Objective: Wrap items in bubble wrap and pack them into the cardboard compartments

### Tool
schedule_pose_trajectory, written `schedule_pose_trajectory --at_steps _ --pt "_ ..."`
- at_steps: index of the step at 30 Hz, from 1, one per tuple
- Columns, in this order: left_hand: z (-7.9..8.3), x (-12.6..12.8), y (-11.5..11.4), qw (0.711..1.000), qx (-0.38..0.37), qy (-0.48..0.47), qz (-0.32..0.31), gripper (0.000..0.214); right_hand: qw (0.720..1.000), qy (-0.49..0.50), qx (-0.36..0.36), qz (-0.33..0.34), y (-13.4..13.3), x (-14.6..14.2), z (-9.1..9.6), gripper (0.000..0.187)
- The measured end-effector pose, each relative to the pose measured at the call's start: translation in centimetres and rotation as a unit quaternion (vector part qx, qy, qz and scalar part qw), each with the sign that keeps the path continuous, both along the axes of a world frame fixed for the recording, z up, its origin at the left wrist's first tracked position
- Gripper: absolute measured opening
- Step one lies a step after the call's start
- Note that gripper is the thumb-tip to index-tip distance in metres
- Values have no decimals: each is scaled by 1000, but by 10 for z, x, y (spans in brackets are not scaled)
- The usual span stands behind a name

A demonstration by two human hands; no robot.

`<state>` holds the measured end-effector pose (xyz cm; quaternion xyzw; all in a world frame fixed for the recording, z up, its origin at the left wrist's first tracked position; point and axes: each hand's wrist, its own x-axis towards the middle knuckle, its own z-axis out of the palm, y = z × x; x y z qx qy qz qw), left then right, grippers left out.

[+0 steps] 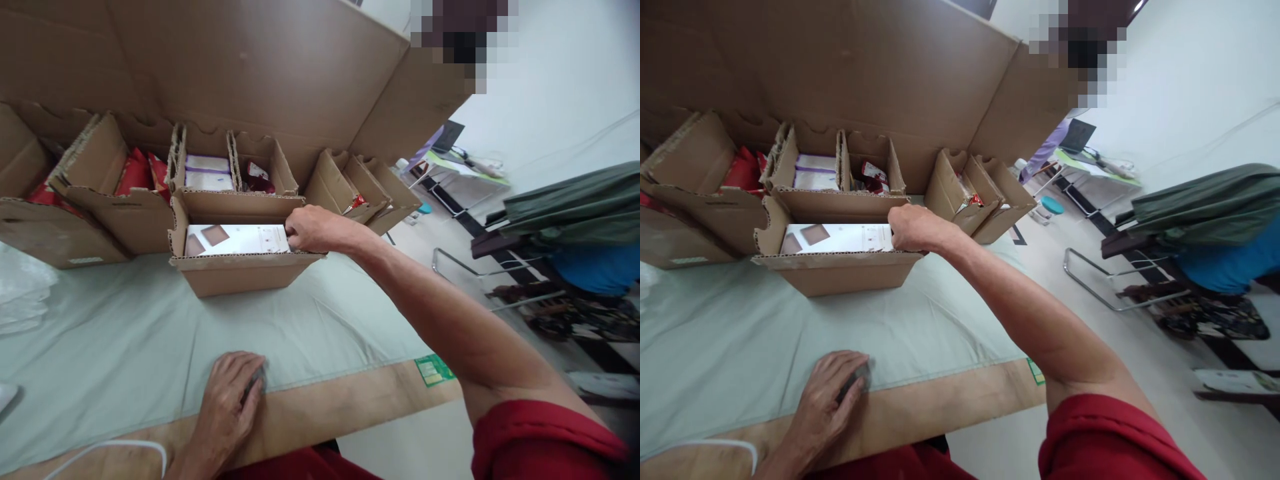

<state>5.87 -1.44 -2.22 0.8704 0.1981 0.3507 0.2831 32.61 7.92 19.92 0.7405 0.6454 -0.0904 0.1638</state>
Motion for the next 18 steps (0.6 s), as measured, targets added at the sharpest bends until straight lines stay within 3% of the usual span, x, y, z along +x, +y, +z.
schedule_pose_trajectory --at_steps 4,7,9,12,15,17,18 --pt "-2 -2 -1 1000 -13 -8 4 28 999 32 4 0 -1 4 -3 20" --pt "-4 -5 -5 995 -86 -25 36 24 998 50 32 8 -9 6 11 19" --pt "-1 -8 -8 979 -175 -24 106 25 990 72 118 3 -27 10 26 21" --pt "15 -5 -5 927 -301 -33 222 48 948 128 289 -29 -71 24 38 24" --pt "45 8 14 885 -352 -102 287 81 900 212 373 -73 -118 42 10 25" --pt "64 20 37 874 -337 -167 308 92 874 286 381 -98 -135 49 -28 33" --pt "72 27 51 873 -325 -193 309 93 865 320 371 -112 -138 50 -50 46"
